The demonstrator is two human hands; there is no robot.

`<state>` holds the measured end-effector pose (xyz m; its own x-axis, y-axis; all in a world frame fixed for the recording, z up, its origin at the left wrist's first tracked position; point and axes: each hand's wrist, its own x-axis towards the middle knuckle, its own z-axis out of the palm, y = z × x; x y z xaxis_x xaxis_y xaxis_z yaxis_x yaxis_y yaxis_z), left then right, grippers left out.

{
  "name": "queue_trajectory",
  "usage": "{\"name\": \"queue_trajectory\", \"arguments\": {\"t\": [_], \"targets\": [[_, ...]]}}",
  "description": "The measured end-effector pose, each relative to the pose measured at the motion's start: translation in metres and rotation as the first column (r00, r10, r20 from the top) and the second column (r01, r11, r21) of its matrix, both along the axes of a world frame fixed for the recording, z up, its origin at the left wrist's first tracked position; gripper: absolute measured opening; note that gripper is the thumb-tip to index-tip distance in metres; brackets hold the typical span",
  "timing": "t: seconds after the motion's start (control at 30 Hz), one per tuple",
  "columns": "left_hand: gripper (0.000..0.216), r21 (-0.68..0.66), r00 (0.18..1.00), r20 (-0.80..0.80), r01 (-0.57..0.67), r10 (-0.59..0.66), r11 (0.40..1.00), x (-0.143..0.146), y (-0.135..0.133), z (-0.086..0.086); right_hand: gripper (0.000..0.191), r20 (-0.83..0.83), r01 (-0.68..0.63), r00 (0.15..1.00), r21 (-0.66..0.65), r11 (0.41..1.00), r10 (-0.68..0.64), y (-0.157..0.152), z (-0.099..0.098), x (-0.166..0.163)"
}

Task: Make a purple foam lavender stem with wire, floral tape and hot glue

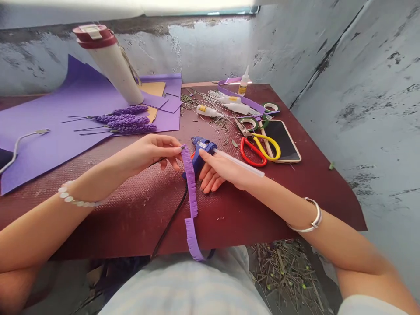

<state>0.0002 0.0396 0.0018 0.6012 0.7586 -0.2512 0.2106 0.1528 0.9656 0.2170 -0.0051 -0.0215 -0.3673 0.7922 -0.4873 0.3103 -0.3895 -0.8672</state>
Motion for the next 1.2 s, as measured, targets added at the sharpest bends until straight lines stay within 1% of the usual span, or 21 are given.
{"name": "queue_trajectory", "arguments": {"t": [0.07,0.13,0.2,0.23,0.27,0.3,0.37,0.4,0.47,0.5,0.53,0.6,0.67,0.8,0.97,1.1,1.2], "targets": [[0.014,-0.017,1.000,0.023,-0.002,0.003,1.000,0.000,0.000,0.002,0.056,0.001,0.000,1.000,-0.013,1.000,0.000,-0.009,0.002,0.004],[0.012,-0.032,0.999,0.053,0.002,0.000,0.999,-0.001,0.000,0.004,0.041,-0.005,0.006,1.000,0.045,0.999,-0.005,-0.018,0.003,0.007],[0.009,-0.043,0.997,0.082,0.000,0.004,0.999,-0.002,-0.001,0.007,0.036,-0.049,0.023,0.999,0.077,0.997,-0.019,-0.028,0.003,0.008],[0.009,-0.048,0.995,0.094,-0.005,0.009,0.999,-0.002,-0.002,0.009,0.039,-0.104,0.034,0.994,0.045,0.998,-0.029,-0.033,0.003,0.008],[0.008,-0.053,0.994,0.106,-0.011,0.017,0.999,-0.002,-0.003,0.010,0.044,-0.178,0.039,0.983,-0.021,0.999,-0.042,-0.038,0.002,0.008],[0.008,-0.057,0.993,0.115,-0.017,0.023,0.998,-0.002,-0.003,0.012,0.049,-0.261,0.024,0.964,-0.115,0.993,-0.054,-0.043,0.001,0.007],[0.007,-0.062,0.991,0.132,-0.021,0.029,0.998,-0.003,-0.005,0.014,0.053,-0.415,-0.054,0.907,-0.285,0.957,-0.073,-0.052,-0.002,0.004],[0.007,-0.061,0.990,0.141,-0.021,0.029,0.998,-0.003,-0.005,0.014,0.051,-0.479,-0.106,0.875,-0.323,0.940,-0.066,-0.056,-0.004,0.002],[0.007,-0.061,0.988,0.153,-0.018,0.027,0.998,-0.003,-0.005,0.015,0.036,-0.576,-0.219,0.817,-0.317,0.923,-0.004,-0.062,-0.008,0.000],[0.007,-0.062,0.987,0.157,-0.018,0.028,0.998,-0.003,-0.005,0.014,0.027,-0.614,-0.268,0.789,-0.292,0.918,0.036,-0.064,-0.010,0.000],[0.007,-0.063,0.987,0.159,-0.021,0.031,0.998,-0.003,-0.004,0.014,0.023,-0.642,-0.308,0.764,-0.266,0.913,0.070,-0.065,-0.011,0.000],[0.007,-0.069,0.986,0.162,-0.029,0.040,0.997,-0.004,-0.004,0.014,0.027,-0.678,-0.347,0.727,-0.230,0.909,0.106,-0.066,-0.014,0.000],[0.007,-0.071,0.984,0.172,-0.037,0.049,0.997,-0.004,-0.003,0.014,0.029,-0.681,-0.342,0.724,-0.215,0.915,0.110,-0.066,-0.014,0.000],[0.006,-0.073,0.981,0.189,-0.040,0.053,0.997,-0.006,-0.002,0.013,0.024,-0.643,-0.310,0.756,-0.184,0.933,0.124,-0.068,-0.014,-0.002],[0.008,-0.071,0.980,0.197,-0.025,0.039,0.997,-0.007,-0.001,0.012,0.022,-0.625,-0.277,0.769,-0.136,0.951,0.134,-0.072,-0.016,-0.003],[0.007,-0.078,0.980,0.195,-0.027,0.042,0.997,-0.006,-0.002,0.014,0.026,-0.564,-0.265,0.812,-0.122,0.956,0.153,-0.072,-0.015,-0.004],[0.008,-0.079,0.981,0.183,-0.048,0.062,0.996,-0.005,-0.003,0.015,0.027,-0.519,-0.233,0.844,-0.119,0.965,0.139,-0.074,-0.012,-0.005]]}}
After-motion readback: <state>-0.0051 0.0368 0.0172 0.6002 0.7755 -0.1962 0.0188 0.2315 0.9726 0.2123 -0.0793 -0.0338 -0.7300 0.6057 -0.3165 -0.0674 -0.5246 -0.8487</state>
